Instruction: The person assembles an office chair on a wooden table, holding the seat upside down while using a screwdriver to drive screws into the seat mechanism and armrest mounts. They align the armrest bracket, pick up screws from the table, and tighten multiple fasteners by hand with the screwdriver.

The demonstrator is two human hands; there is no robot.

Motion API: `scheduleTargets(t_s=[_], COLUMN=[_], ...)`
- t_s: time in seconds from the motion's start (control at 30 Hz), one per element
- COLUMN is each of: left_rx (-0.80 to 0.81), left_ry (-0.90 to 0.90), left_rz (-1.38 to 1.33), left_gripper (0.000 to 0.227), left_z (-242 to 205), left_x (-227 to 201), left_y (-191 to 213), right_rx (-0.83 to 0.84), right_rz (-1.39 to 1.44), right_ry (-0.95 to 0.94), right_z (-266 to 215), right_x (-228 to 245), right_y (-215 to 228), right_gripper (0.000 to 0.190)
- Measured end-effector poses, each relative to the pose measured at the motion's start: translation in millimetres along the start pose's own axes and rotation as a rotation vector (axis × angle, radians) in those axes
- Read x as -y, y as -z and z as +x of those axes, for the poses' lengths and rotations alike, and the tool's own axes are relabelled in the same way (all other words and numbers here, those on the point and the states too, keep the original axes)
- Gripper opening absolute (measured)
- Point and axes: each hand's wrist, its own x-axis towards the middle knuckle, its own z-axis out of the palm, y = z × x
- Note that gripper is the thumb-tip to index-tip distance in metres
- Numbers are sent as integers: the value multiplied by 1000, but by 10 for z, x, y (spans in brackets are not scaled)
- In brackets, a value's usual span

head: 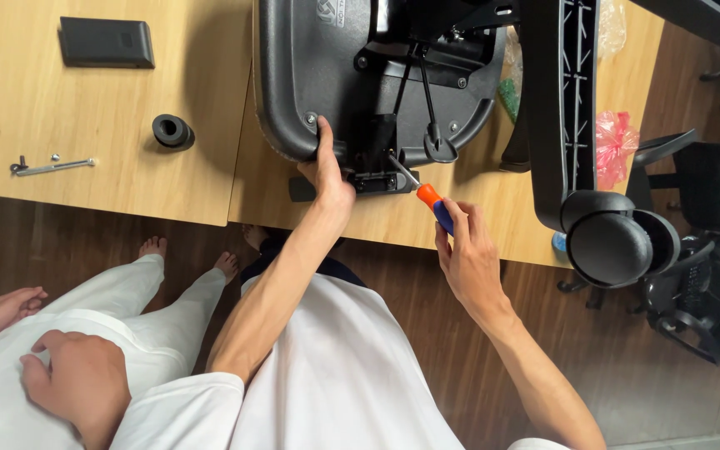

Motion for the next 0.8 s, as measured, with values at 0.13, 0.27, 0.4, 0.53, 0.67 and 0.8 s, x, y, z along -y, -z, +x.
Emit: scheduleTargets(t_s=[0.13, 0.27, 0.4, 0.53, 0.67, 0.8], left_rx=[10, 16, -3, -9, -4, 6], left_ry=[28, 19, 30, 28, -17, -39], left_rz=[12, 1, -13, -8, -26, -42], left_gripper=[111, 108, 107, 106, 102, 99], left_z=[-59, -65, -44, -33, 33, 33], left_x=[-30, -34, -26, -19, 18, 20], left_y=[15, 3, -3, -3, 6, 8], right_rx=[20, 36, 28, 46, 61, 97], right_rz=[-30, -19, 15, 11, 58, 109], right_ry=[-22, -47, -54, -67, -171, -250], right_z=[6, 34, 51, 67, 104, 128], right_x=[6, 50, 62, 80, 106, -2], right_y=[2, 51, 69, 74, 97, 96], right_gripper=[46, 45, 45, 44, 38, 32])
